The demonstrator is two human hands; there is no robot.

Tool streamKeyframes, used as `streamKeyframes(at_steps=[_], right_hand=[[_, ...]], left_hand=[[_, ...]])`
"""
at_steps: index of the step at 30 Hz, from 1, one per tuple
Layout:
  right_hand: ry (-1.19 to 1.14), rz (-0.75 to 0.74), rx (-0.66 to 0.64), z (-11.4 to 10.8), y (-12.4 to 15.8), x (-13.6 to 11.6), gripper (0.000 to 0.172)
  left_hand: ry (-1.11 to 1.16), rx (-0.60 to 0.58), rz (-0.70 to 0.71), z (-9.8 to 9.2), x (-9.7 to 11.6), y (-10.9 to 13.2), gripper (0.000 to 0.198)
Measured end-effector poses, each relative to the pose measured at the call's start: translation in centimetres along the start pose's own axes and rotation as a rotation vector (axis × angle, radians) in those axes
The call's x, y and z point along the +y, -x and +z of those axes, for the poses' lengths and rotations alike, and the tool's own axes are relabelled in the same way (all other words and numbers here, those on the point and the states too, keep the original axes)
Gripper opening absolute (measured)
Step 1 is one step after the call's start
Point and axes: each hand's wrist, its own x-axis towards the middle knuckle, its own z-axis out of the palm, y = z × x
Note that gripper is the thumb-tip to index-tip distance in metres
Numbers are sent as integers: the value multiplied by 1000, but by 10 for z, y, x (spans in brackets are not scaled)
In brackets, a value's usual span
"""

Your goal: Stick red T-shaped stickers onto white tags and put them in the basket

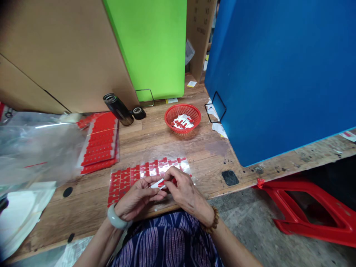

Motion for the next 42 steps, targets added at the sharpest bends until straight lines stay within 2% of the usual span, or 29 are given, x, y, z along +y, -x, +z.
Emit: streamKeyframes(at_steps=[18,42], right_hand=[[29,-62,-25,-3,1,-4,20],[56,-50,-20,-2,0,-2,17]], left_hand=[[-10,-13,-13,-1,1,0,45],[-22,-9,-21,0,2,-2,44]])
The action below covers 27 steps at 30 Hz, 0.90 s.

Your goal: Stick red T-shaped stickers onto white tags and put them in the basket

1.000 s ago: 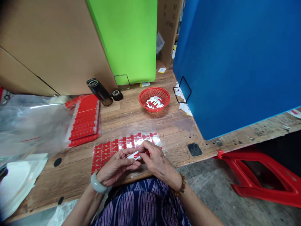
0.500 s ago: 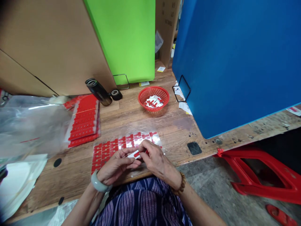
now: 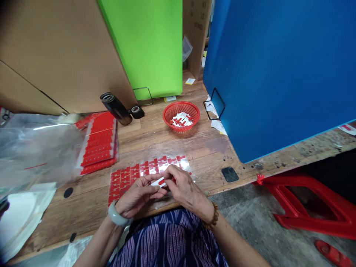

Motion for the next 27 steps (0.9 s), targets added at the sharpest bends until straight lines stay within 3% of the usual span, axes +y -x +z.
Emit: streamKeyframes(at_steps=[13,20,27], right_hand=[[-10,26,9,0,0,-4,16],[-28,19,19,7,-1,3,15],[-135,175,107,15,1,-2,9]], left_hand=[[-5,7,12,0,0,1,45],[-59,66,56,1,-4,-1,40],[-100,130,183,-2,-11,-5,43]])
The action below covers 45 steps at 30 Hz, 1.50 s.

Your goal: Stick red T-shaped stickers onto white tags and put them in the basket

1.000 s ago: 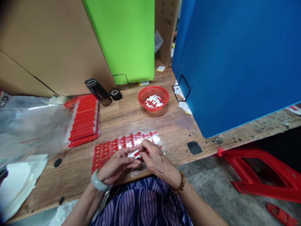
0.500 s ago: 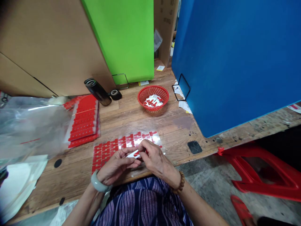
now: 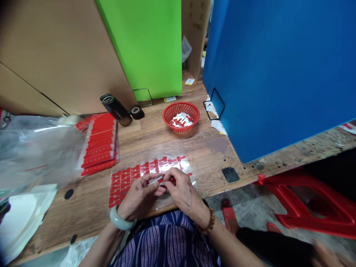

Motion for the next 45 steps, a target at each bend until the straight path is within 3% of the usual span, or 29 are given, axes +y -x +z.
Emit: streamKeyframes(at_steps=[7,13,22,45], right_hand=[[-8,-14,70,2,1,-7,12],[-49,63,-8,-2,-3,-8,12],[43,37,-16,-1,-5,-5,11],[257,-38,30,11,-4,-1,11]], left_hand=[[-3,10,29,-2,-1,-1,42],[41,-13,-40,-3,1,1,42],[45,-13,-107,-2,7,3,36],[49,22,-64,-5,0,2,40]])
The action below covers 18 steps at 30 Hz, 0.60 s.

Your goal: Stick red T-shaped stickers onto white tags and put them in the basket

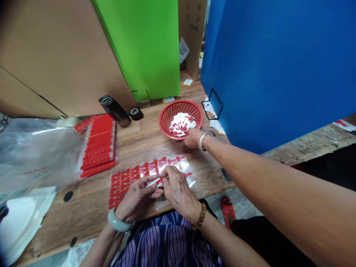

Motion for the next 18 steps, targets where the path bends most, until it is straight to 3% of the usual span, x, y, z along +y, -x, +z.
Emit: streamKeyframes(at_steps=[18], right_hand=[[46,-23,-12,4,4,3,11]], left_hand=[[-65,34,36,-2,-4,0,44]])
